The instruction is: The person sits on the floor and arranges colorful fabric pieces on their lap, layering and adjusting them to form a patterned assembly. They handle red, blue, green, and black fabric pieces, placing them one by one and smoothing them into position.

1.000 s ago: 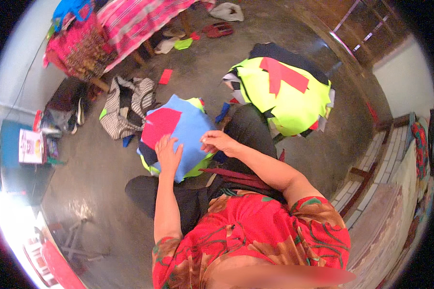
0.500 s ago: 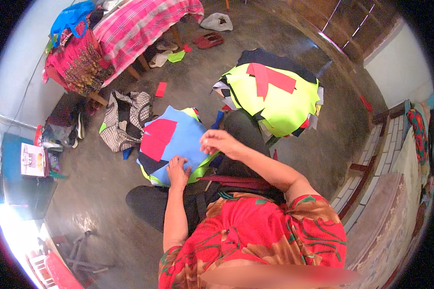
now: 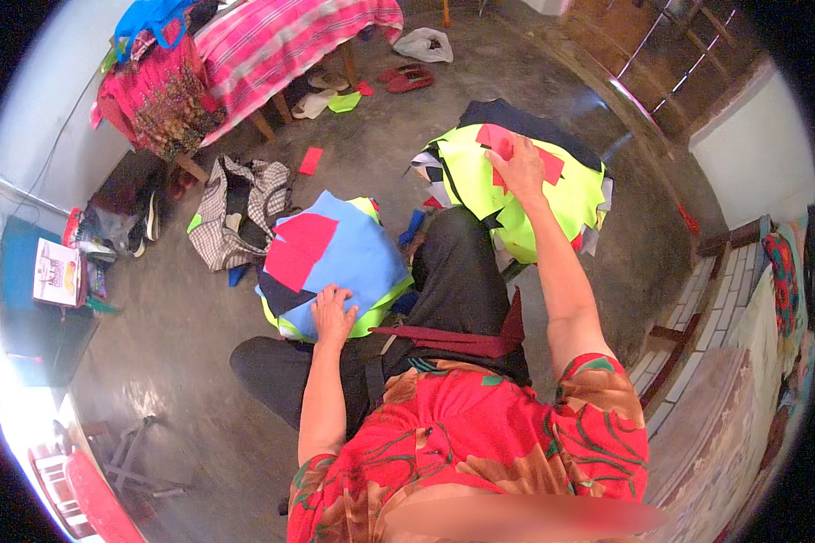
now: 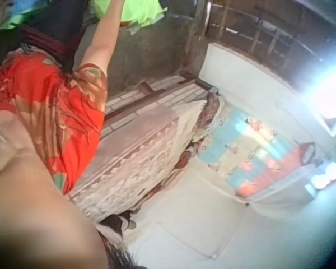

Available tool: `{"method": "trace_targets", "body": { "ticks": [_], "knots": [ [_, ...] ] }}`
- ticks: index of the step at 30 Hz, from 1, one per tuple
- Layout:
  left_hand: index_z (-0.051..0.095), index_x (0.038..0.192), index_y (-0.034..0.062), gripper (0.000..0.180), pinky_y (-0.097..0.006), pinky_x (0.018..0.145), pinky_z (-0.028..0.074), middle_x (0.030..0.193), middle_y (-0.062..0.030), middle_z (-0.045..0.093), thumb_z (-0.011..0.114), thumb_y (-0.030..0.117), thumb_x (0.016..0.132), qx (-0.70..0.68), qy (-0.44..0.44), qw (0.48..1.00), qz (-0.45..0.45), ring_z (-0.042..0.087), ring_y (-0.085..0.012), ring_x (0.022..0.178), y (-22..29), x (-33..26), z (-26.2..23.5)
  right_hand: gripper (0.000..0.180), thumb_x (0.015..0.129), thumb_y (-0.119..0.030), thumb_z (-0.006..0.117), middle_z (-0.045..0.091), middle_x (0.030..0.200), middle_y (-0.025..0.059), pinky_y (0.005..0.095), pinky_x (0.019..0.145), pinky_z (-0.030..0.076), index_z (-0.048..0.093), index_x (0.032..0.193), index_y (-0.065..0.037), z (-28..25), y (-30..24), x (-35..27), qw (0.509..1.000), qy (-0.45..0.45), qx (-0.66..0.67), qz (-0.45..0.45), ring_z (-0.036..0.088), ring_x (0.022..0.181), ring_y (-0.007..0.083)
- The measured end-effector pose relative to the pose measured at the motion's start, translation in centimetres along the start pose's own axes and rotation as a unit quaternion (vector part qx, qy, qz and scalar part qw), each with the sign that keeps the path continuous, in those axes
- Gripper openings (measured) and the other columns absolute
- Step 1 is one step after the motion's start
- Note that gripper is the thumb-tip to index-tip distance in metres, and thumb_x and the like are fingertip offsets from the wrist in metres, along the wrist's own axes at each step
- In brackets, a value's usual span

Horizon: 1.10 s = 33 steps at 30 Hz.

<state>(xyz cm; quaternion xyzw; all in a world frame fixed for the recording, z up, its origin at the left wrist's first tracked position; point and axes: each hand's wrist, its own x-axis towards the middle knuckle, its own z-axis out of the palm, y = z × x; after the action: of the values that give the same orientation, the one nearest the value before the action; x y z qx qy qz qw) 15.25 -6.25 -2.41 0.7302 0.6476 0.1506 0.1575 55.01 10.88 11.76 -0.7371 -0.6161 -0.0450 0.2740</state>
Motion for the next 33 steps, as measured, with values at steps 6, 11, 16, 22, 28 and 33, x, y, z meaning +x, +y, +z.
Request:
{"method": "trace_targets", "body": {
  "ticks": [6, 11, 16, 22, 28, 33],
  "knots": [
    [0.059, 0.097, 0.0146, 0.035, -0.043, 0.085, 0.036, 0.111, -0.0083, 0.051, 0.073, 0.021, 0.066, 0.009, 0.018, 1.000, 0.013, 0.046, -0.0285, 0.108, -0.2, 0.0, 0.0, 0.042, 0.077, -0.041, 0.063, 0.062, 0.097, 0.0153, 0.0442, 0.075, 0.050, 0.058, 0.097, -0.005, 0.5, -1.2, 0.6, 0.996, 0.000, -0.088, -0.005, 0.061, 0.090, 0.0312],
    [0.059, 0.096, 0.0144, 0.035, -0.043, 0.086, 0.036, 0.110, -0.0078, 0.051, 0.073, 0.021, 0.065, 0.011, 0.009, 1.000, 0.006, 0.046, -0.0280, 0.108, -0.1, 0.1, -0.1, 0.019, 0.080, -0.026, 0.057, 0.065, 0.082, 0.0112, 0.0433, 0.063, 0.052, 0.059, 0.088, -0.009, 2.2, 1.2, 0.8, 0.986, 0.071, -0.139, -0.065, 0.064, 0.074, 0.0292],
    [0.059, 0.096, 0.0149, 0.035, -0.042, 0.085, 0.036, 0.110, -0.0081, 0.051, 0.074, 0.022, 0.065, 0.014, 0.018, 1.000, 0.009, 0.046, -0.0279, 0.108, -0.2, 0.3, 0.2, 0.021, 0.083, -0.025, 0.053, 0.065, 0.086, 0.0141, 0.0442, 0.063, 0.050, 0.060, 0.089, -0.006, 2.0, 2.1, 0.7, 0.992, 0.083, -0.082, -0.043, 0.063, 0.072, 0.0340],
    [0.060, 0.095, 0.0148, 0.034, -0.042, 0.085, 0.036, 0.109, -0.0073, 0.051, 0.074, 0.021, 0.064, 0.008, 0.014, 1.000, 0.004, 0.046, -0.0277, 0.107, -0.3, 0.3, 0.4, 0.023, 0.086, -0.025, 0.053, 0.064, 0.080, 0.0130, 0.0399, 0.064, 0.048, 0.059, 0.094, -0.005, 1.4, 4.4, 0.4, 0.976, 0.104, 0.172, 0.084, 0.063, 0.071, 0.0270],
    [0.060, 0.093, 0.0160, 0.033, -0.042, 0.085, 0.037, 0.105, -0.0061, 0.051, 0.074, 0.021, 0.064, 0.009, 0.032, 0.999, 0.009, 0.047, -0.0276, 0.105, -0.4, 0.2, 0.5, 0.021, 0.093, -0.018, 0.048, 0.063, 0.093, 0.0028, 0.0272, 0.075, 0.046, 0.059, 0.100, -0.002, -1.0, 1.6, -1.7, 0.777, 0.099, 0.612, 0.112, 0.060, 0.084, 0.0137],
    [0.061, 0.092, 0.0144, 0.030, -0.042, 0.084, 0.036, 0.101, -0.0052, 0.052, 0.074, 0.020, 0.065, -0.006, 0.045, 0.999, 0.016, 0.048, -0.0259, 0.102, -0.2, 0.2, 0.1, 0.030, 0.095, -0.020, 0.044, 0.060, 0.108, 0.0132, 0.0369, 0.092, 0.045, 0.051, 0.114, 0.002, -0.7, -5.4, -6.5, 0.491, -0.129, 0.842, 0.183, 0.059, 0.100, 0.0231]
  ]
}}
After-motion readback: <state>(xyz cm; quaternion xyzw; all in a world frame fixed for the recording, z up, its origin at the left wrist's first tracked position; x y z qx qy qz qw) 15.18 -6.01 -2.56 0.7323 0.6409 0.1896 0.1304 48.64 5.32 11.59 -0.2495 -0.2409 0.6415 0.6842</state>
